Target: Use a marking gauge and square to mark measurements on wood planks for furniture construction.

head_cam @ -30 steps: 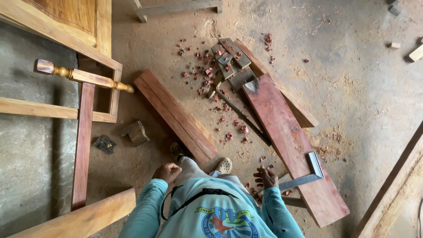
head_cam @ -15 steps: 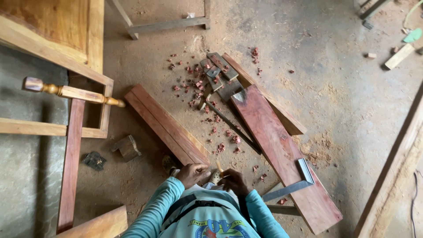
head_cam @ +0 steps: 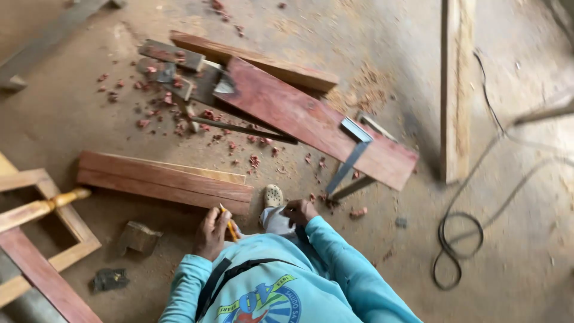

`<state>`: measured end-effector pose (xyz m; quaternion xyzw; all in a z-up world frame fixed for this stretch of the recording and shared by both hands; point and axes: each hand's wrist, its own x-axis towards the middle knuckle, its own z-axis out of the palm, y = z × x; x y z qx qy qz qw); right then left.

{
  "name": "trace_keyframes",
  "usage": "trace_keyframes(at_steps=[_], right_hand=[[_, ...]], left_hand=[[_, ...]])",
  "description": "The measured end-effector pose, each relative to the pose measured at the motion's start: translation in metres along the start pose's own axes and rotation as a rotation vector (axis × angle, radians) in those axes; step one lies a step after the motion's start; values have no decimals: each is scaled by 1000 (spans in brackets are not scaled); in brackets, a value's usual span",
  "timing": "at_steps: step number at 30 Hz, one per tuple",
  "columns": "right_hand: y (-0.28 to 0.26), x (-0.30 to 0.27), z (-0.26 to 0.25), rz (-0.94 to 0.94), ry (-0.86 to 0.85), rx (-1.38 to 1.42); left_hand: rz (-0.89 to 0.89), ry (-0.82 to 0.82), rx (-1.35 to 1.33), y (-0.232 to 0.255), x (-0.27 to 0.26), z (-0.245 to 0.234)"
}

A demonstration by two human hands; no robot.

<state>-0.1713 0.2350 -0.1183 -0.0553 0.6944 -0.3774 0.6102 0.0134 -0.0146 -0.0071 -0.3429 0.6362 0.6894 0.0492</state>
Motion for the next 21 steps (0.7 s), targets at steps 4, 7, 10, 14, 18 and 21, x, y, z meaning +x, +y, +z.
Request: trace_keyframes(at_steps=[4,7,10,14,18,21], right_hand=[[52,-18,6,129,447,-14],[98,-24,35,245,594,49],[116,-47,99,369,645,110],[146,-40,214,413,827,348],[148,-58,286,458,918,416],[154,-71,327,408,935,506]], left_hand=[[23,6,304,17,-7,-22],[165,-43,560,15,5,-47],[185,-157,715,-5,7,-78],[109,-327,883,-36,5,-124],[35,-484,1016,-58,5,-160],[-42,-593,1099,-81,11,-184]])
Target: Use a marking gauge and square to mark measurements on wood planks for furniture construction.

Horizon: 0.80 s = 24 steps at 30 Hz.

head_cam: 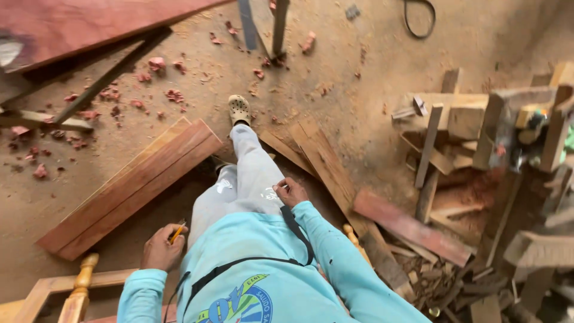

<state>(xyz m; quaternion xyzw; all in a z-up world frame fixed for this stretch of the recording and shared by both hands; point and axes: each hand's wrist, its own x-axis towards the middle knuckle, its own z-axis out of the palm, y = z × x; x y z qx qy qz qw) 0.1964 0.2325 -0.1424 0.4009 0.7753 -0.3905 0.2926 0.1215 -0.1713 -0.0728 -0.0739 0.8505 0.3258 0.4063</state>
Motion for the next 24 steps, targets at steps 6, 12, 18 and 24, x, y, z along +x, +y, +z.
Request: trace_keyframes(at_steps=[6,12,18,24], right_hand=[[147,-46,60,-365,343,-55],[191,-78,76,109,148,207],[231,-72,103,471,-178,415],[-127,-157,-170,-467,-192,713]], left_hand=[[15,-98,153,-88,36,23],[-250,-201,-206,-94,65,-2],[-237,-110,-198,-44,62,-18],[-206,-139,-177,20,65,-19]])
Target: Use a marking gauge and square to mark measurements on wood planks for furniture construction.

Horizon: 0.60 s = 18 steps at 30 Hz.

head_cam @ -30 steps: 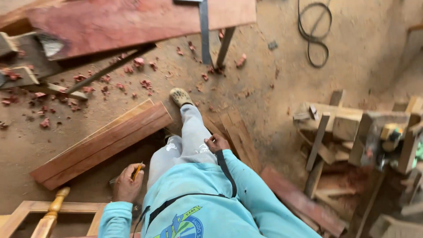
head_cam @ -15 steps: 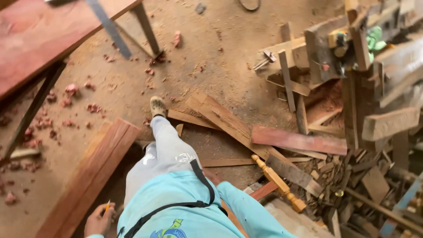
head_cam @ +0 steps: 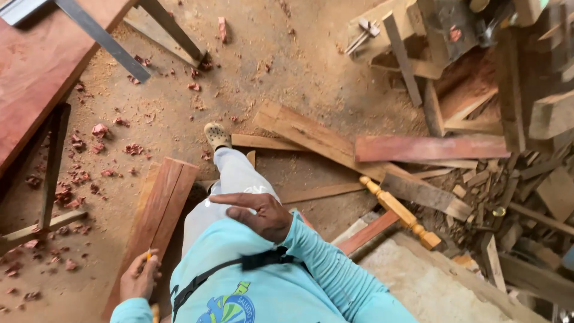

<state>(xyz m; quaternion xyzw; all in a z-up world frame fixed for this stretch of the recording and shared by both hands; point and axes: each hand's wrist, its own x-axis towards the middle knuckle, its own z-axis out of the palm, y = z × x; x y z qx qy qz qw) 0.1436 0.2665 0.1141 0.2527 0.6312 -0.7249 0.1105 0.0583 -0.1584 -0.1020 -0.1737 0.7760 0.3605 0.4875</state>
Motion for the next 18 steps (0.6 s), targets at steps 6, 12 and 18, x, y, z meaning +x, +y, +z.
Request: trace_keyframes(at_steps=[6,12,18], right_hand=[[165,9,-45,-65,-192,-428],[313,-37,-171,376,351,-432],[376,-8,-213,421,742,161]], left_hand=[[30,-83,-52,57,14,14],[99,-61,90,119,18,23],[291,19,192,114,76,26]])
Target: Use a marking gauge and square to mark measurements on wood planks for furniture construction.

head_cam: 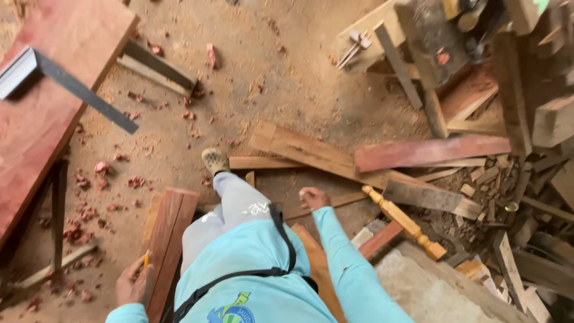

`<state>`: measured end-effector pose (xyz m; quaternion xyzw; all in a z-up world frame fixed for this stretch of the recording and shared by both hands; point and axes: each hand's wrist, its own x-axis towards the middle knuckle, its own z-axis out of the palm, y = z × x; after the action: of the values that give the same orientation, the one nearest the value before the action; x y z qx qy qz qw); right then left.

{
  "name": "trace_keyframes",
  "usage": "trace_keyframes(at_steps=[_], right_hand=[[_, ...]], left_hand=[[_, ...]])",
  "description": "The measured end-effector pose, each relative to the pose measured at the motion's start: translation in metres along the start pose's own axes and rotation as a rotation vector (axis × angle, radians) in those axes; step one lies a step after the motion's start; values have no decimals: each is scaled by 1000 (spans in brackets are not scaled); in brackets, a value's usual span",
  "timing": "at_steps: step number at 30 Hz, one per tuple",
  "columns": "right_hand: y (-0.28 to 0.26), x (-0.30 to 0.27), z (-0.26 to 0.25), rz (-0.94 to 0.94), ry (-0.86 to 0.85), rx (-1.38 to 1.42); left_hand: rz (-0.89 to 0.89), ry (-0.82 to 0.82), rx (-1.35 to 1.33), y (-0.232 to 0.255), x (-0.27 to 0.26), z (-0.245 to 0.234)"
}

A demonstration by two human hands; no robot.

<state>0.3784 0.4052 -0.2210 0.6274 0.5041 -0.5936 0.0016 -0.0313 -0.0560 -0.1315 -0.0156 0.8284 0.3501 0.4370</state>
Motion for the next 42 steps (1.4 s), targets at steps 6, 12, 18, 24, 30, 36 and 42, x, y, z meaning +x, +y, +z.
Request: trace_keyframes(at_steps=[6,12,18,24,30,36,42], right_hand=[[-109,5,64,196,-110,-40],[-171,14,86,21,-288,-91],[-283,-34,110,47,-464,-12],[-320,-43,154,-63,-734,-65],[-347,-26,190,-57,-822,-110],[-383,1,237,-150,-872,-333],[-419,9,255,-167,-751,-134]], left_hand=[[-132,29,467,73,24,24],[60,-43,-61,131,35,58],[418,-221,99,267,18,81],[636,-234,152,332,17,95],[468,-295,-2,341,39,76],[523,-328,-72,337,94,27],[482,-442,27,369,147,-22]])
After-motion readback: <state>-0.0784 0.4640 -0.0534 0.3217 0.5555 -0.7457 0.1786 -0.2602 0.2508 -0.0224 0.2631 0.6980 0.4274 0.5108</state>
